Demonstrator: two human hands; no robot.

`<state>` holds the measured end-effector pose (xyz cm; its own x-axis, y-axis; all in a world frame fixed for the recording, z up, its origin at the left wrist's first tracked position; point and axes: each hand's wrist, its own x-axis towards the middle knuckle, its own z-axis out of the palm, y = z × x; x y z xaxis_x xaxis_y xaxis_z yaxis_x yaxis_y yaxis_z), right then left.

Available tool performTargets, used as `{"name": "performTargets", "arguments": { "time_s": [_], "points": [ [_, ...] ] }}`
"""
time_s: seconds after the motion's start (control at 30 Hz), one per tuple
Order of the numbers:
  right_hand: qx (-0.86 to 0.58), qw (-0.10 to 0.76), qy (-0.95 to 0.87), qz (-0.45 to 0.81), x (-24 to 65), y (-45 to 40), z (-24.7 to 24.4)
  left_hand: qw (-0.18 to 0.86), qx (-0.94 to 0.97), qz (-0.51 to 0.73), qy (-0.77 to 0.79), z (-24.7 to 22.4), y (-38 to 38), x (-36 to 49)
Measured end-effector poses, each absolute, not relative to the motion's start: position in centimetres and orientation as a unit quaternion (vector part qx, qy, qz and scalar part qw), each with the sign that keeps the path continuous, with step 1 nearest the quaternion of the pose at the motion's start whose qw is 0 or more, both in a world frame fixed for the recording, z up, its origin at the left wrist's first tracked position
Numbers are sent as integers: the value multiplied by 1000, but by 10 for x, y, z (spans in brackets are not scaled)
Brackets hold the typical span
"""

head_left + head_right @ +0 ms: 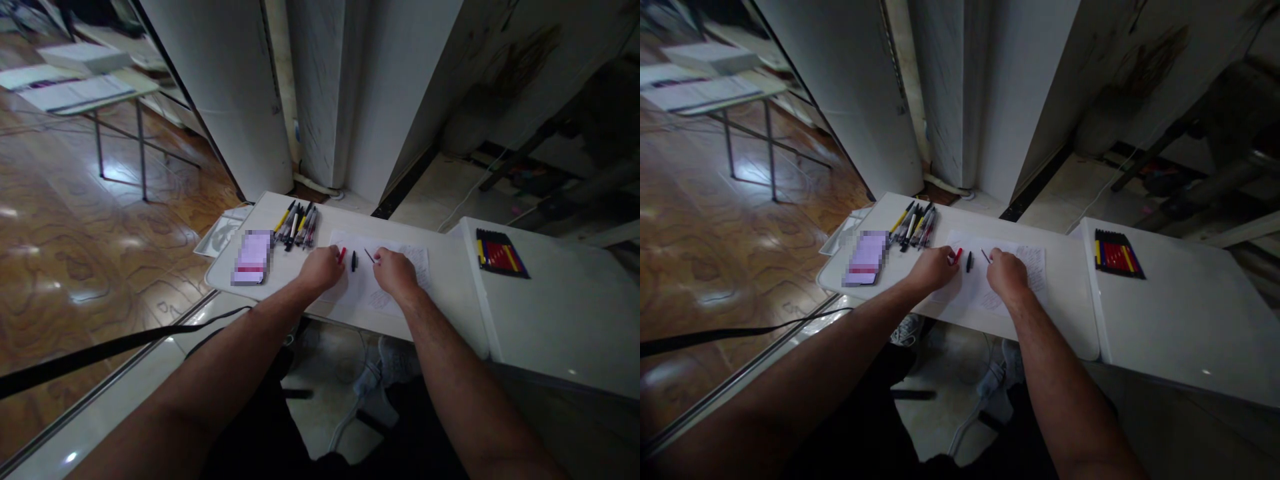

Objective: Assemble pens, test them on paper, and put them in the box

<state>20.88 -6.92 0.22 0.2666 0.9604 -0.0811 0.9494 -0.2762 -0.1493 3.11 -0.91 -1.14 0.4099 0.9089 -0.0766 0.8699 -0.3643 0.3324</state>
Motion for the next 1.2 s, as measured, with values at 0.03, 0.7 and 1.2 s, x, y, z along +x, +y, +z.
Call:
{"name": "performTargets", "arguments": {
  "time_s": [0.03, 0.7, 1.2],
  "points": [
    [-796, 33, -599, 79, 209, -69, 3, 164, 823, 59, 541, -11, -9, 31],
    [-798, 17, -595, 91, 208, -68, 5, 144, 821, 57, 549, -9, -10, 31],
    [-795, 13, -594, 126, 201, -65, 1, 173, 813, 69, 552, -13, -9, 30]
  ]
}}
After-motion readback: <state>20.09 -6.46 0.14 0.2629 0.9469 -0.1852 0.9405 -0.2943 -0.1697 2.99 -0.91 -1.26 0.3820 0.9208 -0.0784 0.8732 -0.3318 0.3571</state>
